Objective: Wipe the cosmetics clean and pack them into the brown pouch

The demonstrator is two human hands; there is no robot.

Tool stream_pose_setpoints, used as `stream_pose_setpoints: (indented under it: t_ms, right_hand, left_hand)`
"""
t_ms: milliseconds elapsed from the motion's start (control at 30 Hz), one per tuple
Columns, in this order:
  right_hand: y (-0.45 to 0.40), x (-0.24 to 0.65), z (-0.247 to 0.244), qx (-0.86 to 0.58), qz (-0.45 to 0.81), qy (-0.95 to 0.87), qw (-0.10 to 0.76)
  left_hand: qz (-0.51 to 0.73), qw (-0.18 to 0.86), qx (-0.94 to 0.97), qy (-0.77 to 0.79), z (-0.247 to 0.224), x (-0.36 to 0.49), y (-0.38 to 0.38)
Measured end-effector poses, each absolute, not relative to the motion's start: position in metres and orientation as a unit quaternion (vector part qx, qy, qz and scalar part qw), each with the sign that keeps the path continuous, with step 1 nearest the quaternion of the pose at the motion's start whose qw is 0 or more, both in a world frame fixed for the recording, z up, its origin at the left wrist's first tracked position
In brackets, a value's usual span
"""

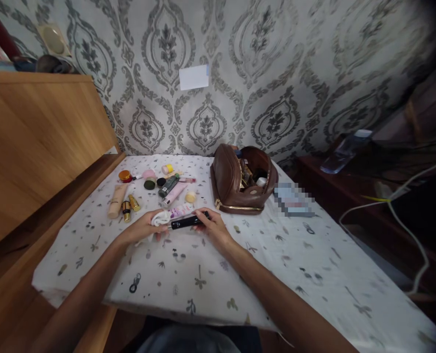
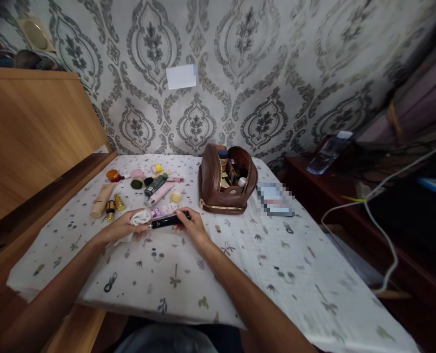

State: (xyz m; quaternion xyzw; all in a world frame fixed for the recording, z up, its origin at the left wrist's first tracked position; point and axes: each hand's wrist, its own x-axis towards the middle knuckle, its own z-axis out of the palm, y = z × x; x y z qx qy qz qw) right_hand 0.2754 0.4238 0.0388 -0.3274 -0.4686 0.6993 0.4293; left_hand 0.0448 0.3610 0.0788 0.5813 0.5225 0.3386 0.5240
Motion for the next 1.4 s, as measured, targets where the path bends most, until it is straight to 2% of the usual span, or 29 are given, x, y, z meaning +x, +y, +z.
stream_pose_setpoints:
  t_ms: [167, 233, 367, 533, 733, 867, 1000, 1167, 1267, 1400]
  right_hand:
    - [0.424, 0.279, 0.032, -0.317, 0.687, -0.511, 0.406]
    - [0.425, 0.279, 0.030, -0.329, 0.649, -0.561, 0.395]
    - [0.425, 0.280, 0.031, -0.356, 0.499, -0.688, 0.388]
    - [0.424, 0.284, 0.034, -0.372, 0.328, -0.783, 0.376]
    - [0.430, 0.287, 0.028, -0.378, 0.279, -0.802, 0.369]
    - [0.431, 0.288, 0.026, -0.371, 0.275, -0.802, 0.378]
    - [0.431, 0.290, 0.030, -0.364, 0.273, -0.793, 0.404]
    - [0.432, 0.295, 0.034, -0.369, 0.278, -0.768, 0.444]
    - [0.434, 0.296, 0.035, -0.383, 0.306, -0.742, 0.457]
    - [0.439, 0.298, 0.032, -0.399, 0.378, -0.693, 0.467]
  left_hand:
    - [0.358, 0.455, 0.598, 0.554, 0.069, 0.041, 0.362]
    - [0.343, 0.381, 0.627, 0.586, 0.070, 0.036, 0.367]
    - [0.249, 0.124, 0.657, 0.700, 0.087, 0.019, 0.403]
    - [0.144, 0.023, 0.636, 0.758, 0.111, 0.005, 0.493]
    - [-0.008, 0.063, 0.641, 0.765, 0.112, 0.007, 0.577]
    - [-0.039, 0.074, 0.636, 0.767, 0.105, 0.010, 0.593]
    - [0.004, 0.076, 0.635, 0.769, 0.105, 0.012, 0.589]
    - [0.126, 0.098, 0.640, 0.752, 0.128, 0.001, 0.561]
    - [0.190, 0.168, 0.663, 0.705, 0.136, 0.000, 0.527]
    - [0.188, 0.295, 0.706, 0.616, 0.127, 0.021, 0.473]
